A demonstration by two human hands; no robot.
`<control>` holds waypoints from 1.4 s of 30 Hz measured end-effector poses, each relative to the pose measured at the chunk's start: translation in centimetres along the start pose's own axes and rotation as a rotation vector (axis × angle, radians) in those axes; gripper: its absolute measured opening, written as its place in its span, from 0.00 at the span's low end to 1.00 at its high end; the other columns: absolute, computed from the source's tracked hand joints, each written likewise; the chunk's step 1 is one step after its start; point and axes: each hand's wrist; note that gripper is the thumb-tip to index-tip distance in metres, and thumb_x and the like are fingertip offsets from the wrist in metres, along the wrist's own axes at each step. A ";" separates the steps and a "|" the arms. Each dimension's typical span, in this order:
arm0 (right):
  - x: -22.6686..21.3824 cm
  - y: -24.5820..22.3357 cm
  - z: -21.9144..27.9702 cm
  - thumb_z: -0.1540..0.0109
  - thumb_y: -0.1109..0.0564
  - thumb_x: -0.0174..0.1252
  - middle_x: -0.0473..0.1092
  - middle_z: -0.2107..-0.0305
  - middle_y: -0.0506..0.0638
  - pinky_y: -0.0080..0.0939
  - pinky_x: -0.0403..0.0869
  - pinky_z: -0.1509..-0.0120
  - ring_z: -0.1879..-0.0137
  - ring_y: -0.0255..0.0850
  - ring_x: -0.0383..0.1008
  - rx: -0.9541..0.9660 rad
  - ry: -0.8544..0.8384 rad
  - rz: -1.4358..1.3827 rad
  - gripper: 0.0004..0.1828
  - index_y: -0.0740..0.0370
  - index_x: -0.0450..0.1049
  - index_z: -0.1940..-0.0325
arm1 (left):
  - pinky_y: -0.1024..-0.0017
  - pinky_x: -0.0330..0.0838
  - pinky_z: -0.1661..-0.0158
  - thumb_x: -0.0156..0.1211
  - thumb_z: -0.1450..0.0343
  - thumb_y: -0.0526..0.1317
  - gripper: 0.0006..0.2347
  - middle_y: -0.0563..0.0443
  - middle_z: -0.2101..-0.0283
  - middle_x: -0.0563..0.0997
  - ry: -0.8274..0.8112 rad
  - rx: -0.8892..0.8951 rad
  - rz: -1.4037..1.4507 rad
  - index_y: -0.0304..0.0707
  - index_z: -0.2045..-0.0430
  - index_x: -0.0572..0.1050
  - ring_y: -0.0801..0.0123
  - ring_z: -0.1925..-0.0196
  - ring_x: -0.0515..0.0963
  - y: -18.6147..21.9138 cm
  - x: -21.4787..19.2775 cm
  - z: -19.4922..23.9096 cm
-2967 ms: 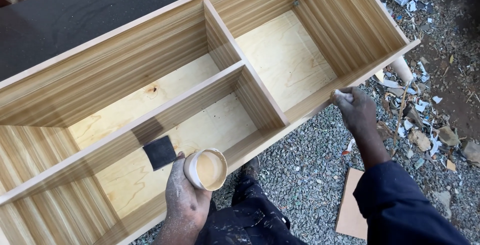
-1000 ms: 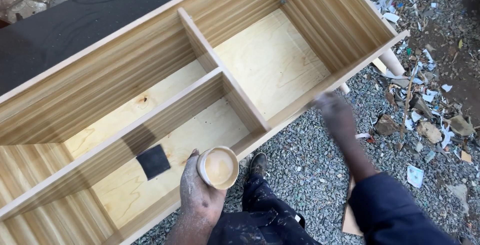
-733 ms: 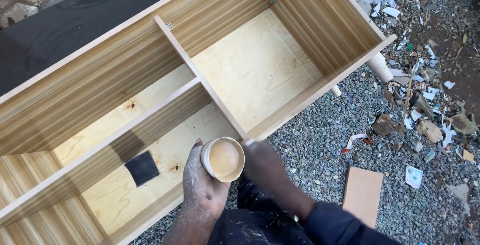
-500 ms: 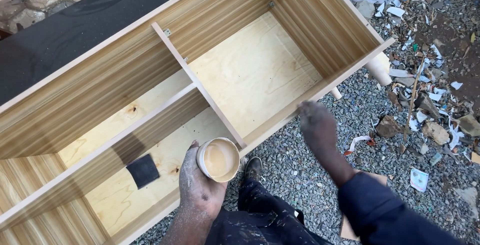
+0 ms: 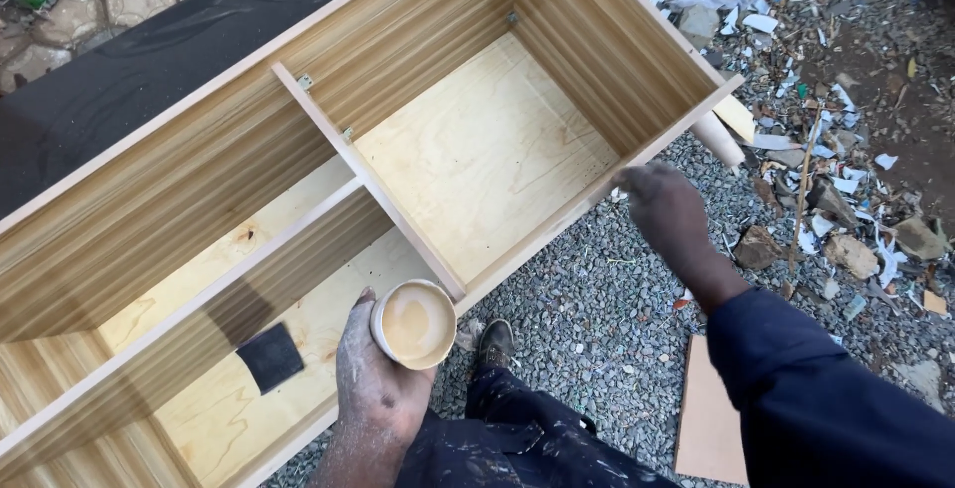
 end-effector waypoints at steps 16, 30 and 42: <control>2.4 -27.8 11.0 0.36 0.53 0.57 0.76 0.52 0.54 0.51 0.79 0.45 0.48 0.48 0.78 0.066 -0.415 -0.596 0.17 0.54 0.74 0.43 | 0.60 0.71 0.55 0.51 0.23 0.48 0.08 0.47 0.61 0.75 -0.051 -0.006 -0.076 0.48 0.59 0.70 0.59 0.56 0.76 2.2 -3.7 0.1; -3.0 -12.9 1.9 0.31 0.55 0.56 0.77 0.53 0.53 0.35 0.81 0.58 0.54 0.43 0.80 0.644 -0.150 -0.555 0.08 0.59 0.78 0.53 | 0.61 0.70 0.58 0.56 0.25 0.49 0.04 0.57 0.62 0.73 -0.056 0.007 -0.025 0.63 0.67 0.67 0.63 0.57 0.75 4.9 -7.9 -1.2; -0.6 -5.2 2.0 0.36 0.73 0.48 0.79 0.54 0.55 0.47 0.83 0.54 0.58 0.44 0.82 0.274 -0.089 -0.182 0.19 0.59 0.83 0.54 | 0.60 0.70 0.60 0.53 0.25 0.48 0.03 0.56 0.63 0.73 -0.101 -0.063 -0.052 0.62 0.63 0.67 0.63 0.59 0.75 3.8 -5.7 -0.9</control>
Point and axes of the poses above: each hand's wrist, its own z-axis away from the middle knuckle, its own x-axis out of the palm, y = z × x
